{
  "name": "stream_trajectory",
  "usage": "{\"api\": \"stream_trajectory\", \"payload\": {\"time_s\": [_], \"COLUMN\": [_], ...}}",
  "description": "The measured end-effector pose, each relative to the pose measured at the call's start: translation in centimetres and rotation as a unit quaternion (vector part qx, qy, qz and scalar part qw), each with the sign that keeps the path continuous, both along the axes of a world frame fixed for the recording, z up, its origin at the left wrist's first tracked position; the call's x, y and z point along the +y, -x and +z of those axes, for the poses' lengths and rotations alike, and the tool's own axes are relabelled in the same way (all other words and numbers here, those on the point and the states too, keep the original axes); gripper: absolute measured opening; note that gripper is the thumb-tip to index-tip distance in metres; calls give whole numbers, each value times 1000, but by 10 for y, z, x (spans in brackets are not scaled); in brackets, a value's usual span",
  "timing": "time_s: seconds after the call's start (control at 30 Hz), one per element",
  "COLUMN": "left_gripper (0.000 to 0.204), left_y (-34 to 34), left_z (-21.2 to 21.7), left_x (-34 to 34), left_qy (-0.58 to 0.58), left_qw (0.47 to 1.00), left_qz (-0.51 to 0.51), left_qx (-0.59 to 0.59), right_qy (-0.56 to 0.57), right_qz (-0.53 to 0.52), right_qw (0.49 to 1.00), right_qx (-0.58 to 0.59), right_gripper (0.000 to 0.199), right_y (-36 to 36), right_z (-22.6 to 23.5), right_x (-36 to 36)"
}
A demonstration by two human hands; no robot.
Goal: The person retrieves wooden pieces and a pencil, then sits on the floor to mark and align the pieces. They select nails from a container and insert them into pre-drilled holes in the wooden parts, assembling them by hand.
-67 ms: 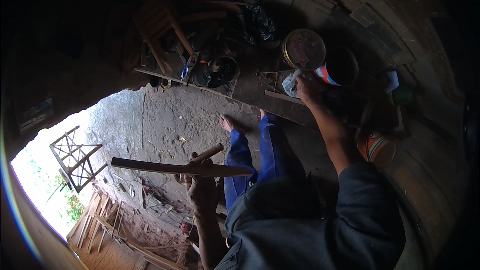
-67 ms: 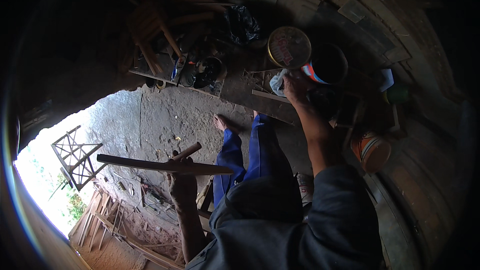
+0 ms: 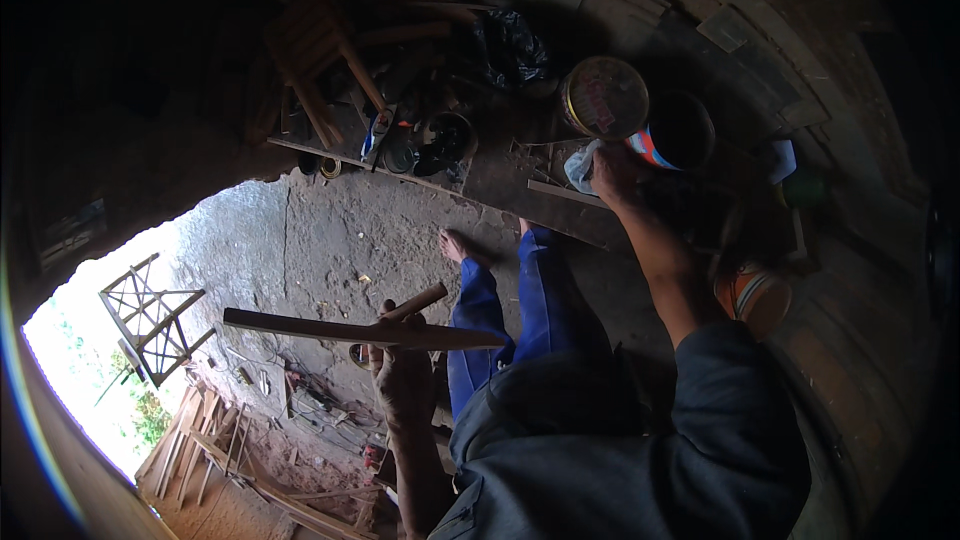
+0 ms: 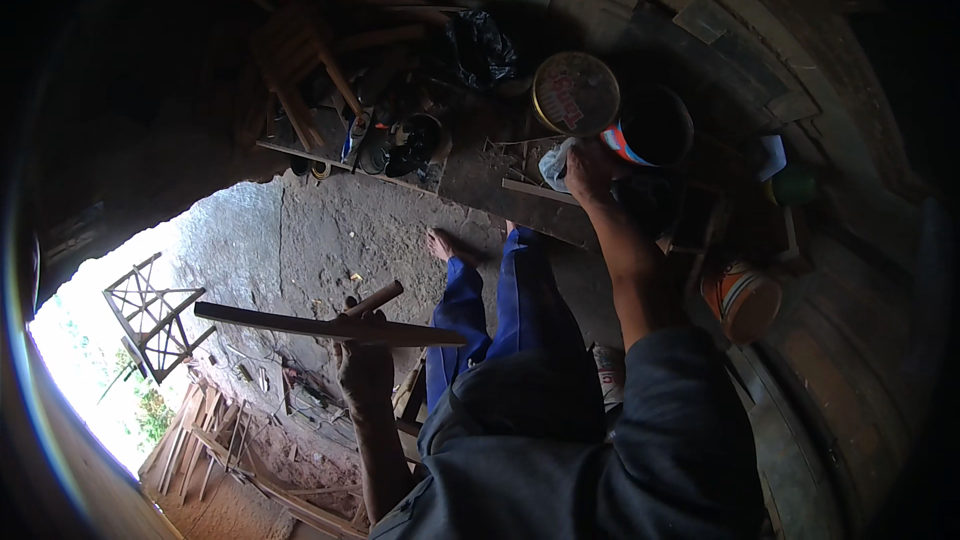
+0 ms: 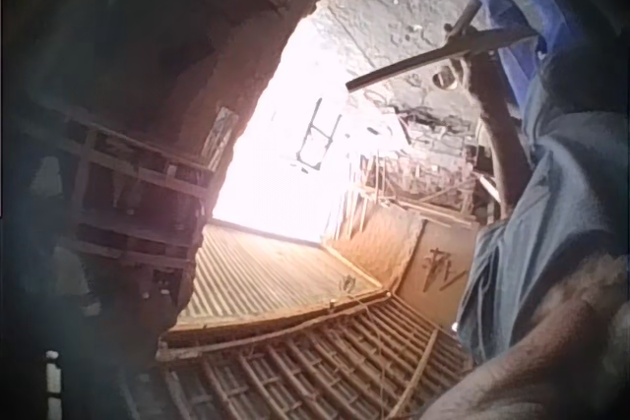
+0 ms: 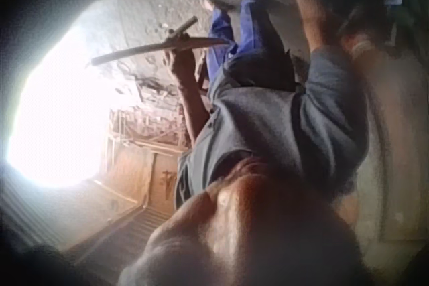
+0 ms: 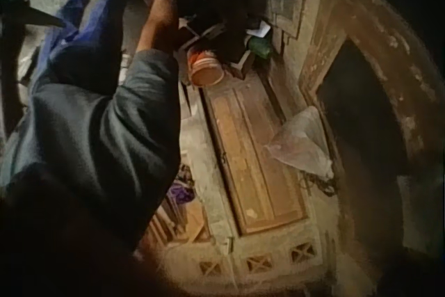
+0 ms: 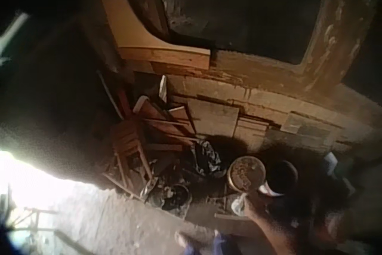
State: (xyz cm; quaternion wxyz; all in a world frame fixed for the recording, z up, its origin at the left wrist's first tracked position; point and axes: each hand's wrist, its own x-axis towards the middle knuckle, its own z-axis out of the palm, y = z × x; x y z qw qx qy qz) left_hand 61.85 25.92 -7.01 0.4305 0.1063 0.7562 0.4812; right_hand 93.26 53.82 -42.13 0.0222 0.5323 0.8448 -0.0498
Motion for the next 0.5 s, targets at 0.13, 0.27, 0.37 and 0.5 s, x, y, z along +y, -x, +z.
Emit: {"api": "stream_trajectory", "payload": {"time_s": [0.13, 0.27, 0.37, 0.5], "left_gripper": [41, 38, 42, 44], "left_y": [5, 3, -1, 0], "left_z": [-1, 0, -6, -17], "left_x": [9, 16, 21, 24], "left_qy": [-248, -215, -165, -304], "left_qw": [929, 934, 967, 900], "left_qz": [116, 151, 114, 119], "left_qx": [-249, -243, -158, -289], "right_qy": [108, 138, 138, 171], "right_qz": [-78, -71, -127, -148], "right_qw": [985, 935, 920, 882], "right_qx": [106, 318, 343, 413], "right_gripper": [23, 19, 21, 17], "right_y": [-10, -27, -32, -22], "right_z": [-6, 16, 38, 67], "right_x": [9, 10, 6, 9]}}
